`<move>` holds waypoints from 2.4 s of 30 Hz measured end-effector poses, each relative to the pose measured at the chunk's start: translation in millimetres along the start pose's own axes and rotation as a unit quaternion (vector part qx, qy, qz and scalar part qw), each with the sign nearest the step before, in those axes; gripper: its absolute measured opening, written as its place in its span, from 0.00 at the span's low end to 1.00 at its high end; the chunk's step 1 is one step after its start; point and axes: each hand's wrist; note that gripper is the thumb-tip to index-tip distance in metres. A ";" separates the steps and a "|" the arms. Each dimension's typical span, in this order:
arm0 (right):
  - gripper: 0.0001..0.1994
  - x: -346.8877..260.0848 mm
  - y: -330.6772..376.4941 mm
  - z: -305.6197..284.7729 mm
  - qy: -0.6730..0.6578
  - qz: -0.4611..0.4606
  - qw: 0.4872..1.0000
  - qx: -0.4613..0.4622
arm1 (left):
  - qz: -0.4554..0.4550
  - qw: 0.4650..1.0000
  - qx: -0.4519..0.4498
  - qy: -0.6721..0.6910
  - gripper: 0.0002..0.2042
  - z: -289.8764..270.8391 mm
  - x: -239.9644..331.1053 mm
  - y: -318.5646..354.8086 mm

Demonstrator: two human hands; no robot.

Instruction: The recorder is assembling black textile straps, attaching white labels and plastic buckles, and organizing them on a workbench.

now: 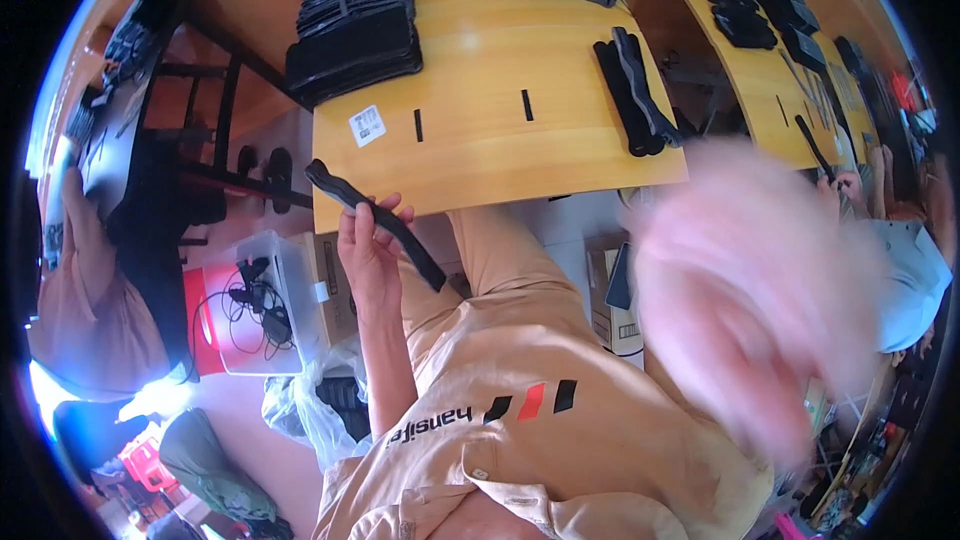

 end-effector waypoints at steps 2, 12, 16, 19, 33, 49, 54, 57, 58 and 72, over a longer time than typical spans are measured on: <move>0.09 10.8 42.8 -25.4 0.683 0.360 0.604 -0.196 | 0.043 0.997 0.038 -0.054 0.10 6.9 8.7 0.9; 0.16 -9.1 161.5 -39.5 0.418 0.796 0.438 0.007 | 0.099 0.987 0.051 -0.119 0.13 5.0 2.9 1.1; 0.12 -19.9 168.9 -40.5 0.451 0.769 0.454 -0.007 | 0.055 0.987 0.083 -0.125 0.16 0.8 13.5 -11.1; 0.10 -21.5 169.3 -42.4 0.398 0.801 0.442 0.066 | 0.040 0.985 0.081 -0.146 0.15 0.5 19.0 -16.9; 0.19 -13.7 169.5 -60.7 0.199 0.775 0.436 0.412 | -0.105 0.975 -0.165 -0.110 0.15 -5.7 -7.5 -11.9; 0.11 -16.1 139.0 -54.2 0.562 0.640 0.515 -0.098 | -0.114 0.986 -0.116 -0.041 0.12 -0.2 -12.4 -11.0; 0.10 -18.9 142.0 -56.6 0.568 0.623 0.519 -0.138 | -0.124 0.982 -0.130 -0.051 0.13 -2.4 -15.8 -10.7; 0.09 -20.2 142.7 -56.7 0.584 0.610 0.515 -0.150 | -0.107 0.985 -0.104 -0.090 0.12 5.0 -16.4 -7.0; 0.09 -20.7 143.3 -57.4 0.589 0.602 0.515 -0.161 | -0.107 0.984 -0.105 -0.091 0.12 5.8 -16.8 -6.2; 0.06 -29.2 148.4 -62.0 0.580 0.650 0.488 -0.064 | -0.130 0.977 -0.122 -0.115 0.13 9.0 -16.1 -3.9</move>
Point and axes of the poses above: each hand's wrist, its own y-axis away from the middle knuckle, its own z-axis out of the palm, x = y × z, and after that the axes turned 4 degrees about -z, right-handed
